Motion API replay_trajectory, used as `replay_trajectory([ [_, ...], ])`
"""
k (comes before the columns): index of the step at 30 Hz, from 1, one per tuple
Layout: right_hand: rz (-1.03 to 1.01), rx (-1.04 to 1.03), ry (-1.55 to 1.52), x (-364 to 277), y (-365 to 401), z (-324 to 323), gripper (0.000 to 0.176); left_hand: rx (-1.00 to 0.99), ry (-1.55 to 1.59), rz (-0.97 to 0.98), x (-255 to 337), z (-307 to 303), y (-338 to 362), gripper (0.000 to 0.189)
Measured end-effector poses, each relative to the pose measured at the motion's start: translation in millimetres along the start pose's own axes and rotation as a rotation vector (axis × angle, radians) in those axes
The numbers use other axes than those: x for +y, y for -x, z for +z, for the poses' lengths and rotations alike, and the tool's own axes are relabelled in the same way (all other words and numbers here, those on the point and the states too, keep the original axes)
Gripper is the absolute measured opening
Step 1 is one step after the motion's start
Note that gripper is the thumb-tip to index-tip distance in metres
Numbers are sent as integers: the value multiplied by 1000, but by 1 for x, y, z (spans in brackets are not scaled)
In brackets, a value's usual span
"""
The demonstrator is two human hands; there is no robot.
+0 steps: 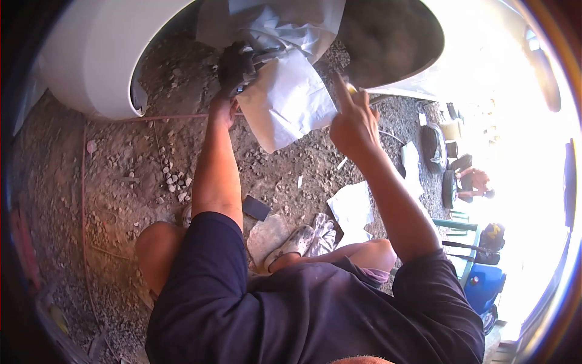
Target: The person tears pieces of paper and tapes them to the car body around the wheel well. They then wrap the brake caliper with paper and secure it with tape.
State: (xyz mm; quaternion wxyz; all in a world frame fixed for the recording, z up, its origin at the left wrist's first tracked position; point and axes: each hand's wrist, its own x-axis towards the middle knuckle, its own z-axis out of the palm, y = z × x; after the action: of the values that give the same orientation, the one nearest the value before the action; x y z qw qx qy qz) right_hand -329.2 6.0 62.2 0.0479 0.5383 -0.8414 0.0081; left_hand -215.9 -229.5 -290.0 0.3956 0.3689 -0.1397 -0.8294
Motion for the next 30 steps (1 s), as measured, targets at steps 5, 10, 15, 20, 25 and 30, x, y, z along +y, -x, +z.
replay_trajectory([
  [5,173,-179,24,55,75,18,94,-60,-32,-13,-14,-14,-13,26],
  [10,318,-356,39,84,132,29,94,-85,-19,-57,-10,-11,-13,41],
  [15,317,-397,57,98,151,29,92,-33,58,-61,-13,-7,-3,43],
  [20,189,-285,5,100,155,23,94,164,200,10,-13,-19,13,23],
  [25,237,-319,-41,82,169,20,94,235,52,206,-40,-10,48,22],
  [30,100,-193,2,84,199,30,91,466,-690,809,-40,43,110,36],
])
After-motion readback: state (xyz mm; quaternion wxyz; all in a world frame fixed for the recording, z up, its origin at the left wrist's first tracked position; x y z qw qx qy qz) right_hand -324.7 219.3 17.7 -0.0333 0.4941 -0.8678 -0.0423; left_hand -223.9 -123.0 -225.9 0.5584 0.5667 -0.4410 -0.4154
